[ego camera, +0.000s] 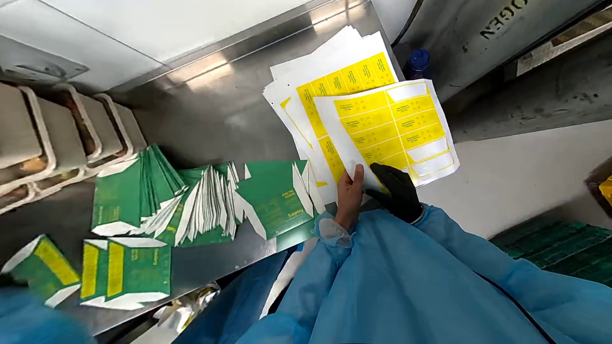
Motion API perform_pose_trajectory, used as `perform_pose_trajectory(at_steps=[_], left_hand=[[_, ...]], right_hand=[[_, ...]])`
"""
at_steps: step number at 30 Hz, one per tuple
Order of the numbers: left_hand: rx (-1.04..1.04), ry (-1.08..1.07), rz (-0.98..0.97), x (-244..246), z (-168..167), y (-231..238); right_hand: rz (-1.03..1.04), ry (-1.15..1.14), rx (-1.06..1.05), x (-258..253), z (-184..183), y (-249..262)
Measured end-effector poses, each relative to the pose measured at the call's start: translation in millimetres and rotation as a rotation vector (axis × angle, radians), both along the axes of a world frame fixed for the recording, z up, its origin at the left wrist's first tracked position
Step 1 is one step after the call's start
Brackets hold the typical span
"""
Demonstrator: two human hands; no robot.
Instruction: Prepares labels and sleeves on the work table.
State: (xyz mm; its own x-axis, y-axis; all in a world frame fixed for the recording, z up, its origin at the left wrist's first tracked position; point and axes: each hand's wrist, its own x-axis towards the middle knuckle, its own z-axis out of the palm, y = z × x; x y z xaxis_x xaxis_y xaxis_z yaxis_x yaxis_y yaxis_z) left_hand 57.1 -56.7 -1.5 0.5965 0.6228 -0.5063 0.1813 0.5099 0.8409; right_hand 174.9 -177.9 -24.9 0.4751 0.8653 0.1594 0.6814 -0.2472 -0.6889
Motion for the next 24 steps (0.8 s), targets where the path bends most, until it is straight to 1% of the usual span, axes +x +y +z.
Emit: perform_pose_trajectory(at_steps=[3, 5, 9, 11, 13, 16, 18, 21, 24], left_hand=[[-0.021, 0.021, 0.060, -4, 1, 3], [-0.090, -0.011, 0.149, -9, 1, 2], [-0.256, -0.120, 0.343, -20, 11, -1], [-0.344, -0.136, 0.399, -24, 14, 0], [-0.377, -0.125, 0.402, -29, 15, 0], [-0.317, -0.068, 0.319, -33, 16, 0], [-0.259, -0.030, 0.299, -35, 15, -1], [-0.239, -0.066, 0.327, -40, 14, -4], [-0.264, -0.144, 0.329, -46, 15, -6]], right_hand=[[0.032, -0.108, 0.031, 3, 0, 4], [0.091, -0.194, 0.022, 8, -1, 7], [0.197, -0.180, -0.050, 8, 11, 16], [0.221, -0.268, -0.100, 4, 20, 20], [0.238, -0.350, -0.124, -1, 24, 22], [0.282, -0.284, -0.096, -3, 23, 22], [0.273, -0.237, -0.062, -4, 23, 21], [0.200, -0.194, -0.002, -9, 26, 21], [0.162, -0.120, -0.014, -18, 28, 22]])
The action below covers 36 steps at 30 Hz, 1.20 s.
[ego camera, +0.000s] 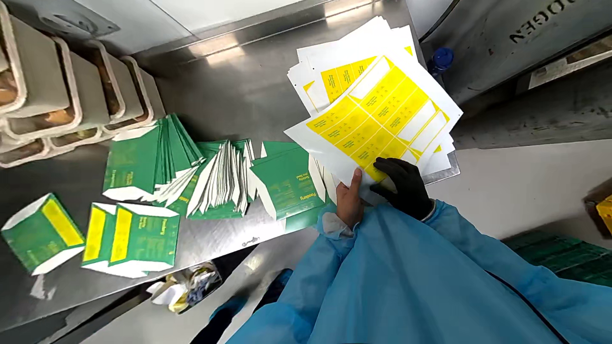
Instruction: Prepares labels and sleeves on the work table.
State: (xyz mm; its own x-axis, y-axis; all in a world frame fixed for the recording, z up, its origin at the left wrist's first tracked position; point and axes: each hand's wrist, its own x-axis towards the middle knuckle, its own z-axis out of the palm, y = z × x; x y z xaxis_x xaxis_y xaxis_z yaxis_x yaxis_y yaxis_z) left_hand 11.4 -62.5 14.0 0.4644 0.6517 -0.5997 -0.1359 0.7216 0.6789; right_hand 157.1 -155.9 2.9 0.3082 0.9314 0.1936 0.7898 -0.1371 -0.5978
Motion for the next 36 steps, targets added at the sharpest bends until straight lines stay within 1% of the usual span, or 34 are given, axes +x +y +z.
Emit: perform_pose_trajectory(at_steps=[2, 5, 9, 12, 16, 18, 20, 23, 26, 29, 31, 34, 36], left_hand=[[0.018, -0.026, -0.005, -1, -1, -1], [0.073, -0.029, -0.017, 0, 2, -4], [0.103, -0.045, -0.033, 3, 8, -6], [0.209, -0.034, -0.045, 4, 8, -7], [0.430, 0.028, -0.081, 6, 7, -8], [0.486, 0.042, -0.090, 6, 9, -6], [0.510, 0.055, -0.093, 6, 11, -6], [0.503, 0.120, -0.102, 4, 13, -5], [0.418, 0.188, -0.098, 2, 15, -5], [0.315, 0.154, -0.043, 1, 16, -2], [0.283, 0.111, -0.030, -2, 17, -1], [0.301, 0.062, 0.005, -2, 14, -1], [0.326, 0.064, 0.000, -1, 15, 0]], right_hand=[[-0.039, 0.092, -0.021, -6, 5, 1], [-0.094, 0.136, 0.013, -13, 15, 1], [-0.105, 0.051, 0.050, -14, 23, -1], [-0.093, -0.016, 0.070, -12, 25, -1], [-0.169, 0.180, 0.132, -13, 26, -2], [-0.185, 0.267, 0.149, -13, 28, -1], [-0.156, 0.299, 0.179, -12, 30, 0], [-0.084, 0.190, 0.152, -8, 26, 3], [-0.066, 0.071, 0.057, -7, 27, 6], [-0.116, 0.096, 0.078, -6, 33, 11], [-0.101, 0.148, 0.106, -6, 35, 12], [-0.084, 0.238, 0.126, -7, 35, 14], [-0.061, 0.216, 0.129, -6, 33, 16]])
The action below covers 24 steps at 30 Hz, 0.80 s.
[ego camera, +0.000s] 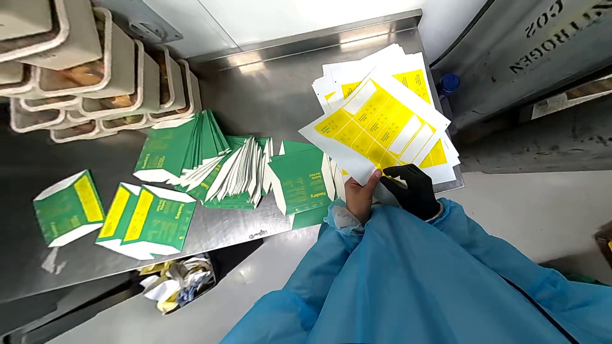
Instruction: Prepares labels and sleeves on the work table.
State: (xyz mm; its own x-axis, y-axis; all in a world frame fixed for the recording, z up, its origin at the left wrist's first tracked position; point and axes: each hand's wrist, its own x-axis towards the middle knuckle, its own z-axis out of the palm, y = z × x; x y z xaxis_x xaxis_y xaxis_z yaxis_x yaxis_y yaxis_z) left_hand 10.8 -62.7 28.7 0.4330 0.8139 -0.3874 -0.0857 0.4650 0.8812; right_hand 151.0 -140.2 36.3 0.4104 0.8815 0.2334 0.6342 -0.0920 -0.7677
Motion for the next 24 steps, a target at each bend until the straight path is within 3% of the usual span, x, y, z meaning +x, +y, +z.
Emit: perform_pose_trajectory(at_steps=[6, 12, 18, 24], left_hand=[[0.012, 0.008, -0.033, 0, 5, 2], [-0.019, -0.004, -0.049, 1, 11, 5], [-0.096, 0.036, -0.006, -2, 7, 8], [-0.141, 0.070, 0.046, -19, 0, 13]], right_hand=[[0.042, -0.104, 0.007, 6, 0, 5], [0.052, -0.387, 0.039, 12, 2, 9], [-0.059, 0.013, -0.032, 5, -1, 17], [-0.035, 0.184, -0.319, 18, -3, 33]])
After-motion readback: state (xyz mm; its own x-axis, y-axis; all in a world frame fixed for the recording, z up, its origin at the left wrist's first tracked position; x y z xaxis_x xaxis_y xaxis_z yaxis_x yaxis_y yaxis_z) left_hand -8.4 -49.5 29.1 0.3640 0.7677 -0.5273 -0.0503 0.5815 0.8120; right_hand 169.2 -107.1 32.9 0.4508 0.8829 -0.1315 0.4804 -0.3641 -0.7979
